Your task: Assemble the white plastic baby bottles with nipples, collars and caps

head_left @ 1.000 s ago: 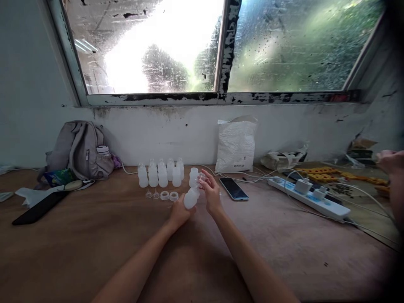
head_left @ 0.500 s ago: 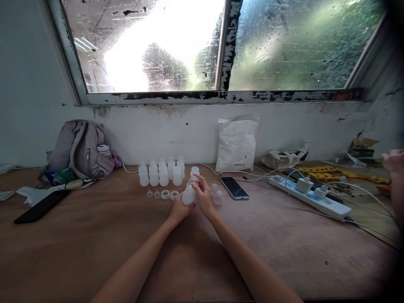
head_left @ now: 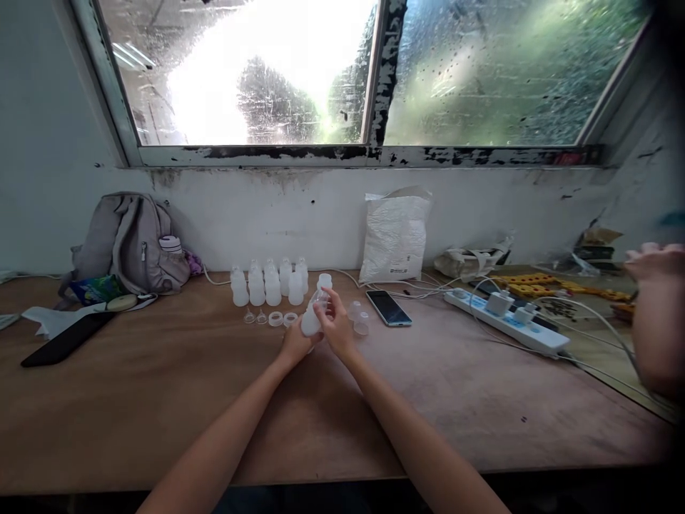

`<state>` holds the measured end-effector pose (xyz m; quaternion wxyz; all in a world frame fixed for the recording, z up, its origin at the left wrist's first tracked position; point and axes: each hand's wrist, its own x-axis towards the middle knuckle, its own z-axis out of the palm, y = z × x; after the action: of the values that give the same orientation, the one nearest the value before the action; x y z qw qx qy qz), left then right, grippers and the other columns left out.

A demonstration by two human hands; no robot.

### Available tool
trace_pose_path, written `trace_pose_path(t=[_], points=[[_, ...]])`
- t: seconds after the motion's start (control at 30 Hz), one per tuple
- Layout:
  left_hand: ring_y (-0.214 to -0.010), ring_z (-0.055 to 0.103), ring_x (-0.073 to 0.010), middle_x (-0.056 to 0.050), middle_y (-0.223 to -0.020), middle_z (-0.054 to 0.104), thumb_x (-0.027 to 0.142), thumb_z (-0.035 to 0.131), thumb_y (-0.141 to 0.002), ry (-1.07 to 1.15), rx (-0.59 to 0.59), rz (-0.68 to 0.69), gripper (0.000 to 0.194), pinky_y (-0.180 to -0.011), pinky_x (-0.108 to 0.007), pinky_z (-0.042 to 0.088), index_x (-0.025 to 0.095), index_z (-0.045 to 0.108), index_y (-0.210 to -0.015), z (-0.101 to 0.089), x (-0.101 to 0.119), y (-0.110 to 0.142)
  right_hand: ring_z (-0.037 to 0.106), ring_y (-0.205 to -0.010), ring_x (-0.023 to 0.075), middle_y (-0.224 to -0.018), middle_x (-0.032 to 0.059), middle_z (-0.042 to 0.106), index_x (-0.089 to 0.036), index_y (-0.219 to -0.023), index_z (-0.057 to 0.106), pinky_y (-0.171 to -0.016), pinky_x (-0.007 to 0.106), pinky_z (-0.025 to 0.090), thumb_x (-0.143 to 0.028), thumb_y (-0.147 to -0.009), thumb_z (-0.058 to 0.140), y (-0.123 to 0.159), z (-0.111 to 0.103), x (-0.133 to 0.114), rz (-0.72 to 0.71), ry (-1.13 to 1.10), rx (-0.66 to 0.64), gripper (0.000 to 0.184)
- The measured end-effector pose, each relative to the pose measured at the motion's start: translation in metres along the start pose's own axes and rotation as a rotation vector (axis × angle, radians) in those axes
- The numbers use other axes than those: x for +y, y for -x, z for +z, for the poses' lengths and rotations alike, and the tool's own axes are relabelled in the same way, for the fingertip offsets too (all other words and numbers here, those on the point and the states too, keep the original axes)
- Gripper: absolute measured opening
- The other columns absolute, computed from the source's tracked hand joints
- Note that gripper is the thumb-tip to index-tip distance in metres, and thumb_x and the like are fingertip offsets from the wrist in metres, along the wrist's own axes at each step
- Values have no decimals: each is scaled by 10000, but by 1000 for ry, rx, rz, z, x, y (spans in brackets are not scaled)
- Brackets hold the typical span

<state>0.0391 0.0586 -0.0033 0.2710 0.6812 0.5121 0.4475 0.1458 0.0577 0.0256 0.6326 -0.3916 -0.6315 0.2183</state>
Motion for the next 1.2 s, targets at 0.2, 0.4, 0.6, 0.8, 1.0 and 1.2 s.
trace_pose_path(t=[0.2, 0.4, 0.6, 0.8, 1.0, 1.2], points=[[-786, 588, -204, -63, -883, 638, 304, 628, -600, -26, -2, -14, 458, -664, -284, 451, 160, 542, -1027, 1, 1, 2, 544, -726, 146, -885, 42, 560, -213, -1114, 457, -637, 261, 452, -301, -753, 510, -1, 2, 6, 10, -37, -1, 375], [-784, 588, -202, -55, -880, 639, 280, 644, -585, -73, 7, -39, 465, -670, -291, 454, 167, 539, -1024, 4, -6, 1, 547, -679, 139, -759, -4, 555, -225, -1020, 455, -618, 250, 448, -310, -723, 535, -6, -3, 12, 108, -164, -45, 319], [-755, 585, -199, -51, -851, 633, 272, 633, -594, -107, -24, 51, 412, -640, -284, 443, 168, 535, -981, 1, -2, 8, 535, -650, 148, -728, -1, 551, -229, -851, 421, -595, 257, 424, -338, -762, 445, -10, -6, 6, 155, -109, 61, 143], [-689, 574, -182, -36, -792, 621, 239, 603, -614, -176, -45, 122, 305, -589, -264, 422, 176, 527, -903, 9, 3, 9, 532, -537, 164, -594, 6, 581, -214, -694, 391, -518, 266, 408, -295, -703, 401, -22, -12, 12, 299, -205, 108, 83], [-668, 559, -172, -29, -777, 602, 297, 578, -642, -224, -54, 166, 295, -570, -256, 415, 181, 504, -903, 8, 4, 11, 546, -491, 162, -499, 12, 577, -181, -568, 480, -490, 257, 396, -308, -672, 466, -30, -21, -7, 412, -373, -56, 165], [-768, 568, -199, -41, -878, 605, 351, 590, -639, -286, -196, 299, 371, -639, -274, 427, 195, 507, -966, -1, 19, 19, 539, -434, 155, -460, 42, 577, -139, -636, 567, -440, 241, 365, -532, -707, 465, -40, -50, -21, 622, -287, -364, 412]])
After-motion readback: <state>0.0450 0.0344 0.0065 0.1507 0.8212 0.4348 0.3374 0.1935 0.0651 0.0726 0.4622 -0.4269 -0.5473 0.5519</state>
